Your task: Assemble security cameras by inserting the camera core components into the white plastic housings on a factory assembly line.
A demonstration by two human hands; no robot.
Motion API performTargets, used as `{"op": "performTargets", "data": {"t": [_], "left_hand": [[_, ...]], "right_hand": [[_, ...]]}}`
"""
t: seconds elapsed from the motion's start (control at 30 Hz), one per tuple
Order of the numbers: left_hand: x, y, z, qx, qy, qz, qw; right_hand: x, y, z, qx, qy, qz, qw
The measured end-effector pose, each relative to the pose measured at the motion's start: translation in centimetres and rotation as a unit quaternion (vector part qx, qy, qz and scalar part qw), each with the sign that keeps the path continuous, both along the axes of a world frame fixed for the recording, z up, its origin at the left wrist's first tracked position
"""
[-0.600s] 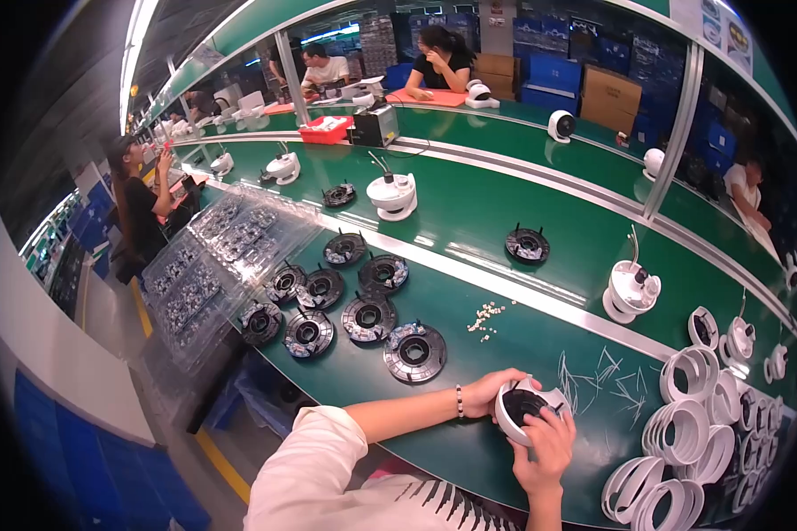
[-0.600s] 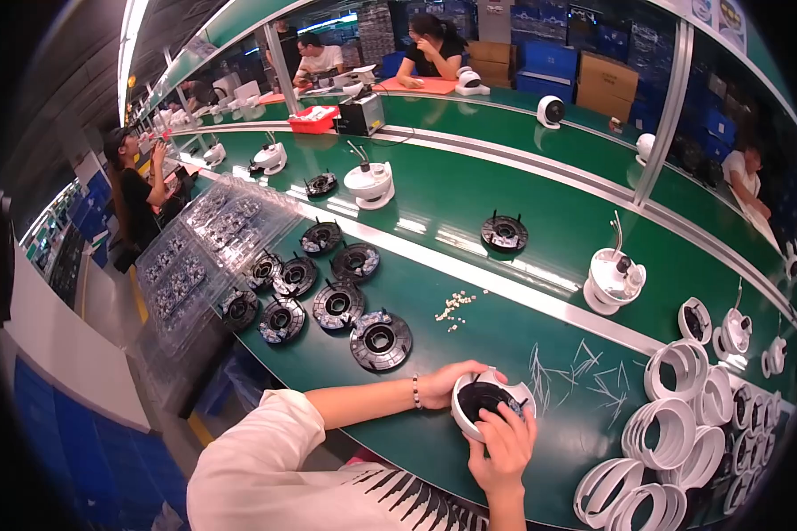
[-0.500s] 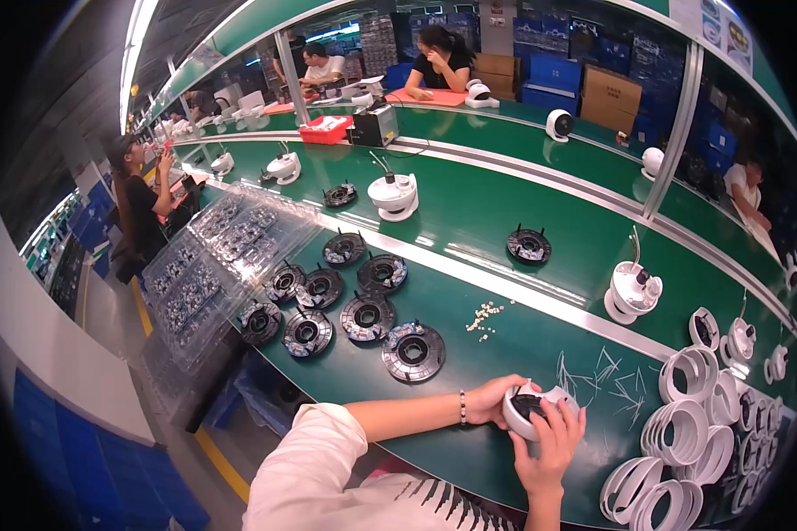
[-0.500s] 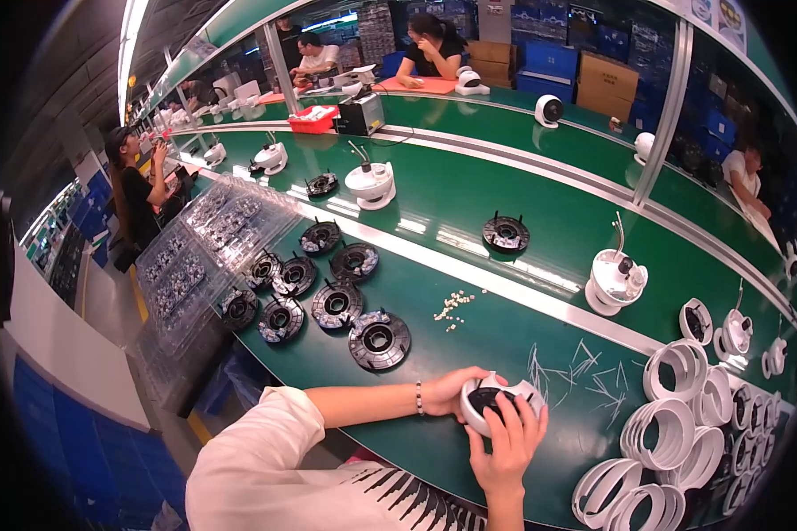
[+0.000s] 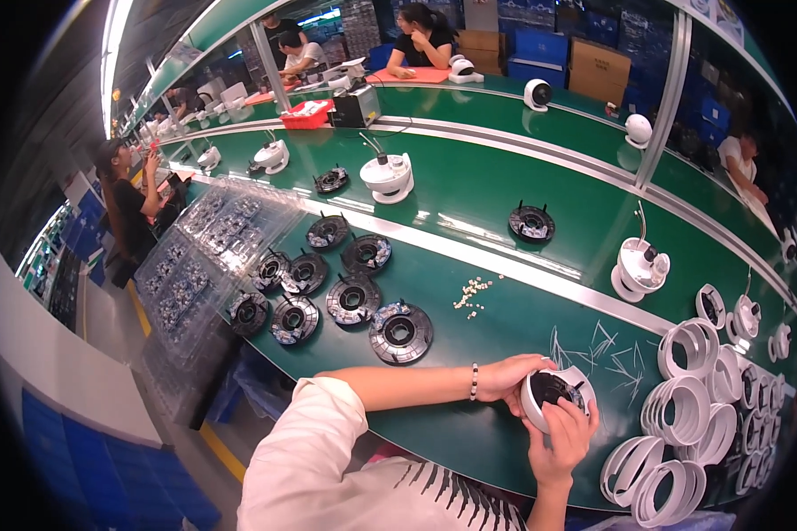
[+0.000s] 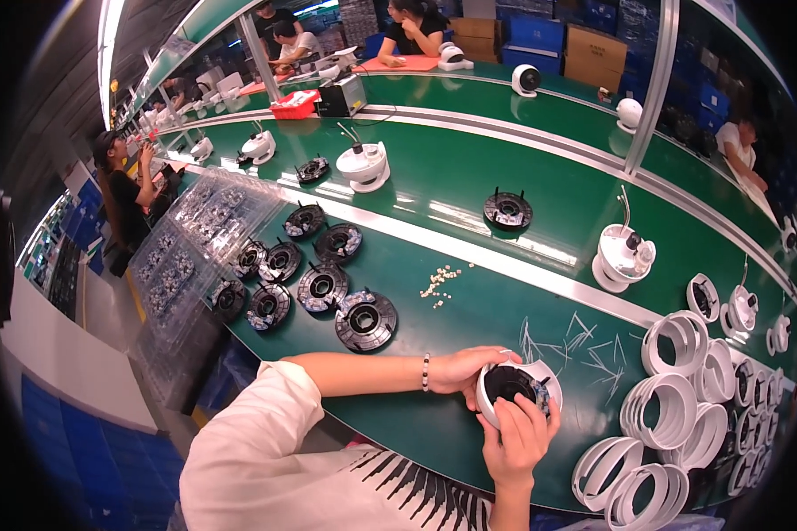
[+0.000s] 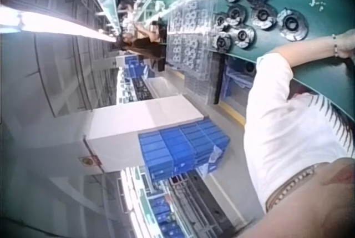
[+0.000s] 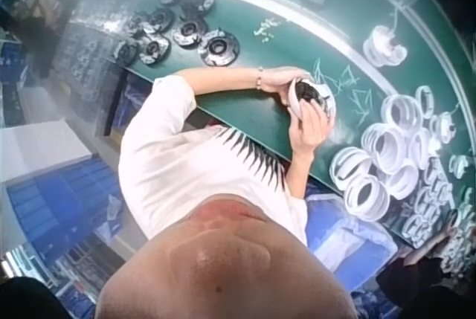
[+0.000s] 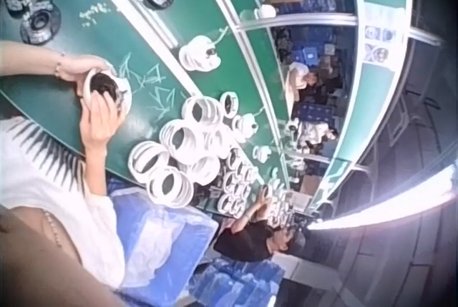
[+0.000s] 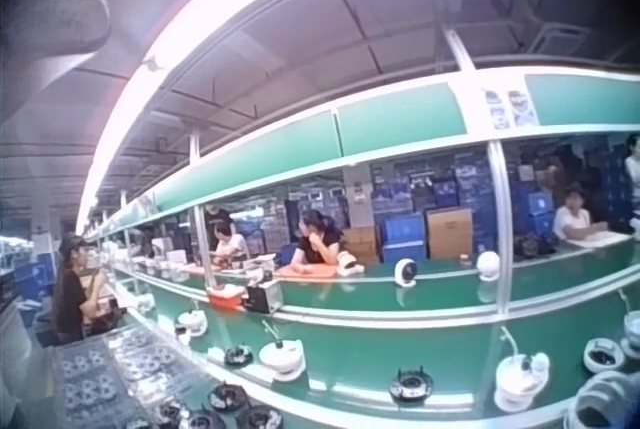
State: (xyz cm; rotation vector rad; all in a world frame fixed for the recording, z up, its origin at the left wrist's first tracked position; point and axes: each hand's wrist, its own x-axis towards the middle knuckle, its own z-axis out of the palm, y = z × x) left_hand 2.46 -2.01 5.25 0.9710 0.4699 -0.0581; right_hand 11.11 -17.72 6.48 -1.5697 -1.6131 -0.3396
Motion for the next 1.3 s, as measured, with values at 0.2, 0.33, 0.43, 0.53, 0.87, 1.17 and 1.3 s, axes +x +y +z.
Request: {"op": "performTargets", "data": {"t": [0.2, 0.33, 0.43, 0.53, 0.87, 1.17, 1.3], "left_hand": [[2.7, 4.5, 2.2, 0.06, -0.007, 0.093, 0.994], [4.3, 12.7, 2.3, 0.094, -0.065, 0.345, 0.932], [4.1, 20.3, 0.1, 0.169, -0.073, 0.438, 0.88], [5.6, 24.9, -2.0, 0.164, -0.057, 0.471, 0.865], [8.5, 30.5, -5.5, 0.207, 0.058, 0.59, 0.778], [16.5, 24.8, -0.5, 0.826, -0.14, 0.254, 0.484], [22.1, 24.1, -3.0, 0.817, 0.163, 0.049, 0.552]], "right_hand": [[1.2, -3.7, 1.4, 0.052, -0.02, -0.102, 0.993], [3.4, -8.7, 1.6, 0.07, -0.045, -0.282, 0.956], [4.1, -10.5, 1.0, 0.031, 0.0, -0.359, 0.933], [4.9, -11.2, 0.1, -0.031, 0.049, -0.366, 0.929], [5.9, -11.3, -2.3, -0.047, 0.133, -0.399, 0.906], [3.4, -10.6, 0.0, 0.044, 0.099, -0.349, 0.931], [2.1, -9.1, 0.4, 0.069, 0.068, -0.252, 0.963]]}}
